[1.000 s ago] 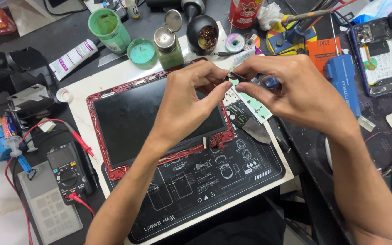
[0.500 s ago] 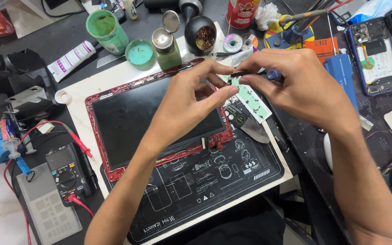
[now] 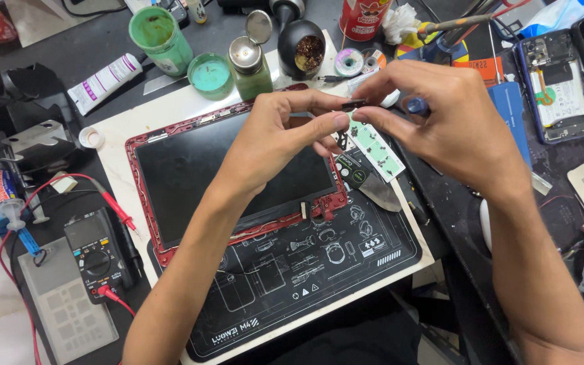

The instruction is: The person repairs a tablet frame by using a screwdriver to manipulate internal components and wires and handling a small electronic part.

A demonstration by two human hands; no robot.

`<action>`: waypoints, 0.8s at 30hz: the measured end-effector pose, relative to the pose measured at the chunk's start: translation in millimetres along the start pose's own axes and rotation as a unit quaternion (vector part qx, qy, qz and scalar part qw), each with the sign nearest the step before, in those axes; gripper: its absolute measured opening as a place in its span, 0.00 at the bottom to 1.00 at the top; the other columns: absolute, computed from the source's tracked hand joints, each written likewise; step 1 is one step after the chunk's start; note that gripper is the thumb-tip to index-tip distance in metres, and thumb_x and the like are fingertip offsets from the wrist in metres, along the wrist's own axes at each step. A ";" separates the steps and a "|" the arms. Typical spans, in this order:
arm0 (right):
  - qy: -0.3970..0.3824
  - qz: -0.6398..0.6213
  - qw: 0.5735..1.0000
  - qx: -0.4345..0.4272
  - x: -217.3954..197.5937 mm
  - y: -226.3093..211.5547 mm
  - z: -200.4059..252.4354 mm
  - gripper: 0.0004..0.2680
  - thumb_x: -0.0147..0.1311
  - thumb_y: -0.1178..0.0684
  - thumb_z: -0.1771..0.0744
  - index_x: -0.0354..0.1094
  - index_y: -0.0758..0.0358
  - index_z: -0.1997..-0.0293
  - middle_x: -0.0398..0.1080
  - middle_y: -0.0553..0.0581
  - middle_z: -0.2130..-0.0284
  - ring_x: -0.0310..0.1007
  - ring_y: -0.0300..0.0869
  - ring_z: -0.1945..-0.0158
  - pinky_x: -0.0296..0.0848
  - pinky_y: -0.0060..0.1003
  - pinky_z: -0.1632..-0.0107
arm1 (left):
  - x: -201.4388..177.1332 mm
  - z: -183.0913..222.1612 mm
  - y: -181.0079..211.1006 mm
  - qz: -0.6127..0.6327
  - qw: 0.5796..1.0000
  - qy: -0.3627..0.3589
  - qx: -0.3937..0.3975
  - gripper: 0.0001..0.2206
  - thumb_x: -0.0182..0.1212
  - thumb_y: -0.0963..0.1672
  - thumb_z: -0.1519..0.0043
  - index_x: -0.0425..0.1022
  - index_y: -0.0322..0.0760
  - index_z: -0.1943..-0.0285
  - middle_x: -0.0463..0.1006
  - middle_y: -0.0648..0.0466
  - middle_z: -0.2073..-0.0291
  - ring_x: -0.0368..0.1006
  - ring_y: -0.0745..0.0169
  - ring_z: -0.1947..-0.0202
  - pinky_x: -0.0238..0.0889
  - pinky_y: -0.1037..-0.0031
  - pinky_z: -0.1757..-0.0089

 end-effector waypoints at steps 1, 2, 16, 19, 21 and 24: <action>0.005 0.003 1.000 -0.008 -1.1 -0.8 -0.1 0.09 0.66 0.57 0.33 0.74 0.66 0.51 0.78 0.57 0.59 0.80 0.43 0.58 0.75 0.36 0.59 | -0.7 0.0 -1.3 0.007 1.000 -0.003 -0.001 0.15 0.66 0.44 0.35 0.79 0.26 0.44 0.83 0.51 0.60 0.80 0.69 0.64 0.76 0.78 0.61; 0.007 0.009 1.000 -0.016 -1.6 -1.5 -0.6 0.09 0.66 0.57 0.33 0.74 0.66 0.50 0.78 0.57 0.58 0.80 0.43 0.57 0.75 0.36 0.59 | -1.2 0.0 -2.4 0.014 1.000 -0.007 -0.002 0.15 0.66 0.44 0.35 0.79 0.26 0.44 0.83 0.50 0.59 0.81 0.68 0.64 0.76 0.77 0.61; 0.094 0.051 0.994 0.013 -14.2 -21.3 -3.4 0.10 0.66 0.61 0.35 0.74 0.63 0.50 0.74 0.59 0.55 0.69 0.39 0.70 0.67 0.34 0.69 | -18.2 -1.5 1.1 0.157 0.984 0.083 0.032 0.13 0.65 0.44 0.35 0.73 0.28 0.48 0.84 0.43 0.55 0.84 0.56 0.63 0.78 0.72 0.64; 0.064 0.020 0.997 -0.024 -3.7 -24.8 -1.8 0.11 0.67 0.58 0.34 0.74 0.60 0.48 0.74 0.57 0.55 0.75 0.38 0.63 0.72 0.31 0.65 | -15.2 0.5 5.0 0.161 0.984 0.074 0.038 0.13 0.66 0.44 0.36 0.73 0.28 0.49 0.84 0.43 0.56 0.84 0.56 0.64 0.78 0.72 0.64; 0.061 0.024 0.997 -0.044 4.5 -27.2 -1.1 0.11 0.67 0.58 0.34 0.74 0.60 0.48 0.74 0.57 0.55 0.75 0.41 0.62 0.74 0.32 0.64 | -11.1 2.3 6.7 0.155 0.985 0.070 0.033 0.13 0.67 0.44 0.36 0.72 0.29 0.49 0.83 0.44 0.58 0.84 0.56 0.65 0.77 0.73 0.65; 0.075 0.063 0.992 -0.076 9.0 -31.8 2.5 0.09 0.64 0.60 0.32 0.73 0.59 0.47 0.74 0.56 0.55 0.77 0.44 0.57 0.76 0.36 0.57 | -7.3 4.0 9.3 0.122 0.991 0.055 0.026 0.13 0.67 0.44 0.37 0.73 0.29 0.50 0.84 0.46 0.59 0.84 0.58 0.66 0.77 0.74 0.65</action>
Point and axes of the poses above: each hand's wrist, its own z-axis away from the middle knuckle, its own x-axis out of the palm, y = z × x, the point moved 5 cm from there along -z, towards the middle knuckle
